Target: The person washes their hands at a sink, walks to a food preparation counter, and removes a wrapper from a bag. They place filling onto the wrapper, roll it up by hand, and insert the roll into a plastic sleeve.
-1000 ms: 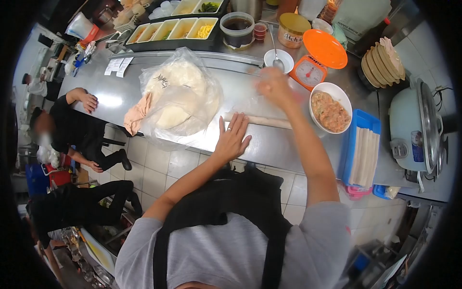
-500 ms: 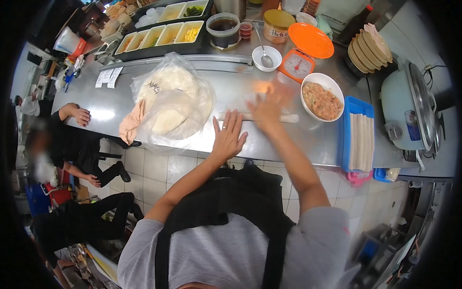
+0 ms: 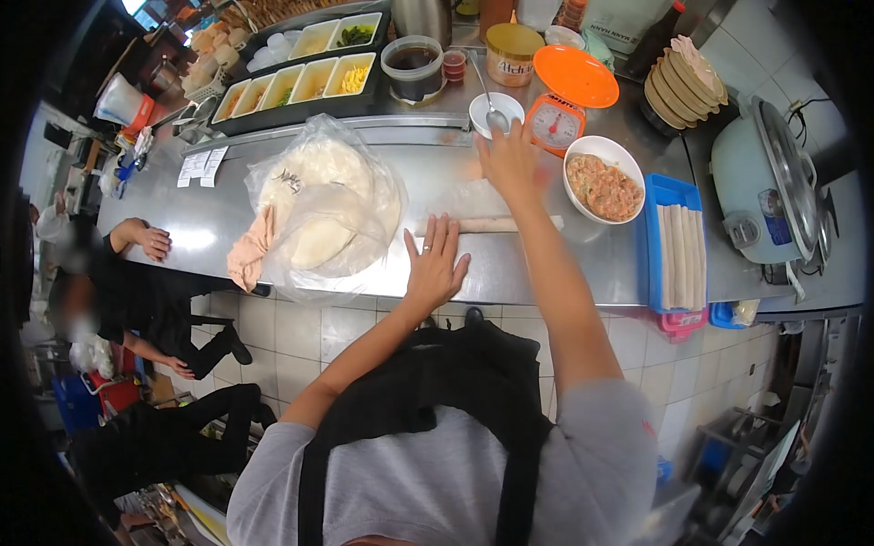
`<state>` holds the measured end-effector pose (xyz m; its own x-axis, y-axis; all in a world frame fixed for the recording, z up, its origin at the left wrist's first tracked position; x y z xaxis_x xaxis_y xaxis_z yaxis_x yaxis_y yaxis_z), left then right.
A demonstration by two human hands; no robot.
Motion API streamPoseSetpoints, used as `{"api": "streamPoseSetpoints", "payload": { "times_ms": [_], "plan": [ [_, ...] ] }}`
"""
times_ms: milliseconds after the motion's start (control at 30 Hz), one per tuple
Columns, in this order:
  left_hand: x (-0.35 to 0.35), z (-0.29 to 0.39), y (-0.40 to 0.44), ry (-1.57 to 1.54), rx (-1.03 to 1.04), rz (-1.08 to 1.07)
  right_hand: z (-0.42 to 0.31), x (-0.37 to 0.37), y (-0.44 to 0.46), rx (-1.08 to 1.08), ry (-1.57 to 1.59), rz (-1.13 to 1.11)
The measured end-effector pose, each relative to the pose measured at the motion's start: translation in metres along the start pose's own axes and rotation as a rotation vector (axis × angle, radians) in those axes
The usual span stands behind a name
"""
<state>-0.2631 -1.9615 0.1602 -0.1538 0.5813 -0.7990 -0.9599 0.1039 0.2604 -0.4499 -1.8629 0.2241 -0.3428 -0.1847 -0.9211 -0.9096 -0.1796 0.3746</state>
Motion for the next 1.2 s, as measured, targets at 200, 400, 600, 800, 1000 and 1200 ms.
{"api": "streamPoseSetpoints", "payload": {
  "times_ms": [200, 400, 600, 800, 1000, 1200],
  "plan": [
    [-0.002, -0.001, 0.0, 0.018, 0.0, 0.006, 0.0, 0.024, 0.037, -0.116, -0.235, -0.013],
    [0.0, 0.001, 0.0, 0.01, 0.017, -0.01, 0.026, 0.008, -0.054, 0.05, -0.149, -0.22],
    [0.001, 0.0, 0.0, -0.009, 0.004, -0.024, 0.006, 0.025, -0.107, 0.066, 0.016, -0.262],
    [0.0, 0.001, 0.001, -0.016, 0.006, -0.013, 0.024, 0.004, -0.083, 0.174, -0.231, -0.36],
    [0.0, 0.0, 0.001, -0.003, -0.002, -0.012, -0.006, 0.012, 0.014, 0.0, -0.193, 0.133],
    [0.001, -0.001, 0.0, 0.003, 0.003, -0.008, 0.007, 0.011, 0.021, -0.102, -0.228, 0.059]
  ]
}}
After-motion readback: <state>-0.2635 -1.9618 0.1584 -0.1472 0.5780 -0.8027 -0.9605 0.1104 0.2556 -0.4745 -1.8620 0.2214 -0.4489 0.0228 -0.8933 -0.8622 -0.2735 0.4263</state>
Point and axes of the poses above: each hand's wrist, its own y-axis towards the middle knuckle, its own x-axis out of the palm, z = x × y, the point moved 7 cm from there along y, towards the middle knuckle, and after that the axes turned 14 degrees about -y, right-handed, at the moved point
